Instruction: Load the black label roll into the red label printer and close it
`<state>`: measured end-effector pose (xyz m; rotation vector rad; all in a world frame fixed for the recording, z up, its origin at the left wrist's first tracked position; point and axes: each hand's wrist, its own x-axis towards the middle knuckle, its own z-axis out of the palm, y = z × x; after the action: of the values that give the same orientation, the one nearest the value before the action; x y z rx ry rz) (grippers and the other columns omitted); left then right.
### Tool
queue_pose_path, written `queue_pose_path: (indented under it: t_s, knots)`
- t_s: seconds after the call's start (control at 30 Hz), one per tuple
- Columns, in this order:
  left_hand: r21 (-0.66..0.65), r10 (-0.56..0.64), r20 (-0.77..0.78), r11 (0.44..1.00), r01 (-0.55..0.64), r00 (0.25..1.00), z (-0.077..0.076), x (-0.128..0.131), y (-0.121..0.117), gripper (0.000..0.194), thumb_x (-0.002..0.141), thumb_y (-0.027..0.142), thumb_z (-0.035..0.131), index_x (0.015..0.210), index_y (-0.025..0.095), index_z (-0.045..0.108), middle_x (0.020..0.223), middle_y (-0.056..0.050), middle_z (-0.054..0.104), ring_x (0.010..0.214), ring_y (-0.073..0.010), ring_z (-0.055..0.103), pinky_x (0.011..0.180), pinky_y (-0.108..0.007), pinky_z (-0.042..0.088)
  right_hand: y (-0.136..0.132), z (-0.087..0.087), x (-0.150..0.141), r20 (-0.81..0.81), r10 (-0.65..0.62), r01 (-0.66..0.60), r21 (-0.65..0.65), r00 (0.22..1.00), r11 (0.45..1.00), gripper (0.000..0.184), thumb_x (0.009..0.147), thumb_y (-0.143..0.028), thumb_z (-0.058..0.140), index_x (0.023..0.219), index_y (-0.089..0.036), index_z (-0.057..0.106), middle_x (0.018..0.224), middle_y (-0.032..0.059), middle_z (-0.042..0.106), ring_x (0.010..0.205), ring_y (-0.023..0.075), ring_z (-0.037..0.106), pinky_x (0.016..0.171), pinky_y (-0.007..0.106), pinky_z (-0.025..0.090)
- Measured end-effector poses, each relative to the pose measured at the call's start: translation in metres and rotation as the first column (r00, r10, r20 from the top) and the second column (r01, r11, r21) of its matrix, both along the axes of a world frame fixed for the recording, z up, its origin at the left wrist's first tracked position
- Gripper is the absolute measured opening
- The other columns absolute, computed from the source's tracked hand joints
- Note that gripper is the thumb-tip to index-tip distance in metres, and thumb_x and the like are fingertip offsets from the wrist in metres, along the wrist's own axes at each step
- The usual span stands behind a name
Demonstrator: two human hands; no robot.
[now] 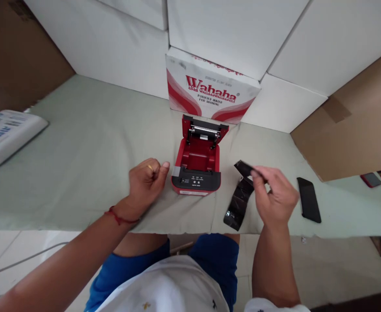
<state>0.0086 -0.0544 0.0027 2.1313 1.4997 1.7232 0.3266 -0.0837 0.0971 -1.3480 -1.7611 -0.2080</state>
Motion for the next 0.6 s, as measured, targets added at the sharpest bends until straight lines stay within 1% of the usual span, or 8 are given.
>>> queue_pose_path:
  t_s: [0.1,0.17,0.23,0.3,0.37,0.4,0.5,0.6]
  knots:
    - [-0.026,0.02,0.024,0.999,-0.019,1.0,0.001,-0.001,0.0,0.047,0.108,0.026,0.056,0.068,0.024,0.033,0.061,0.006,0.037,0.055,-0.0127,0.036,0.058,-0.033,0.029,-0.021,-0.02,0.004,0.108,0.307,-0.279,-0.215,0.946,0.936,0.018,0.102,-0.021,0.07,0.113,-0.028,0.082,0.105,0.0041,0.085,0.094,0.0206,0.082,0.085,0.035,0.067]
    - [-0.043,0.016,0.036,0.999,-0.014,0.999,0.001,-0.001,0.0,0.04,0.107,0.024,0.056,0.07,0.023,0.041,0.064,0.004,0.044,0.059,-0.0132,0.043,0.059,-0.032,0.033,-0.036,-0.03,0.011,0.071,0.502,-0.428,-0.429,0.862,0.795,0.028,0.102,-0.024,0.071,0.129,-0.028,0.078,0.123,0.0068,0.084,0.107,0.0213,0.082,0.093,0.036,0.068]
    - [-0.059,-0.002,0.047,0.998,0.005,0.999,-0.001,-0.001,0.0,0.029,0.105,0.018,0.054,0.077,0.022,0.052,0.072,0.002,0.055,0.065,-0.0138,0.052,0.062,-0.03,0.039,-0.046,-0.036,0.021,-0.019,0.554,-0.473,-0.548,0.832,0.69,0.037,0.104,-0.031,0.071,0.141,-0.028,0.074,0.135,0.0091,0.081,0.11,0.0213,0.082,0.094,0.036,0.068]
    - [-0.072,-0.028,0.046,0.997,0.031,0.999,-0.004,-0.002,0.001,0.023,0.102,0.011,0.049,0.085,0.021,0.06,0.08,0.0,0.063,0.069,-0.0141,0.058,0.066,-0.029,0.044,-0.047,-0.039,0.033,-0.054,0.398,-0.369,-0.506,0.916,0.78,0.031,0.105,-0.034,0.068,0.134,-0.027,0.077,0.129,0.0089,0.083,0.108,0.0213,0.082,0.093,0.035,0.067]
    - [-0.067,-0.052,0.027,0.996,0.053,0.998,-0.008,-0.004,0.002,0.026,0.097,0.005,0.045,0.086,0.021,0.063,0.08,0.0,0.066,0.068,-0.0135,0.06,0.066,-0.028,0.045,-0.038,-0.042,0.045,-0.028,0.125,-0.126,-0.38,0.992,0.916,0.024,0.106,-0.037,0.066,0.117,-0.024,0.083,0.117,0.0089,0.085,0.101,0.0217,0.081,0.091,0.036,0.065]
    - [-0.059,-0.061,0.011,0.996,0.062,0.998,-0.009,-0.005,0.003,0.028,0.095,0.002,0.044,0.084,0.021,0.062,0.078,0.001,0.065,0.067,-0.0131,0.059,0.064,-0.027,0.044,-0.03,-0.045,0.049,0.001,0.008,-0.007,-0.334,1.0,0.942,0.026,0.105,-0.04,0.066,0.112,-0.022,0.084,0.114,0.0101,0.085,0.092,0.0211,0.08,0.087,0.037,0.065]
    - [-0.043,-0.083,-0.059,0.996,0.081,0.995,-0.014,-0.006,0.006,0.029,0.087,-0.002,0.045,0.078,0.022,0.059,0.072,0.002,0.063,0.062,-0.0133,0.057,0.061,-0.028,0.042,-0.004,-0.057,0.058,0.1,-0.098,0.127,-0.345,0.99,0.93,0.039,0.101,-0.049,0.064,0.115,-0.017,0.083,0.116,0.0139,0.084,0.063,0.0159,0.066,0.073,0.038,0.062]
    - [-0.08,-0.102,-0.129,0.993,0.092,0.986,-0.017,-0.006,0.008,0.026,0.084,0.0,0.047,0.078,0.022,0.059,0.07,0.001,0.062,0.062,-0.0153,0.056,0.06,-0.029,0.04,0.015,-0.067,0.06,0.161,-0.042,0.109,-0.44,0.986,0.891,0.043,0.099,-0.05,0.062,0.117,-0.017,0.084,0.113,0.0142,0.084,0.066,0.0187,0.067,0.078,0.042,0.061]
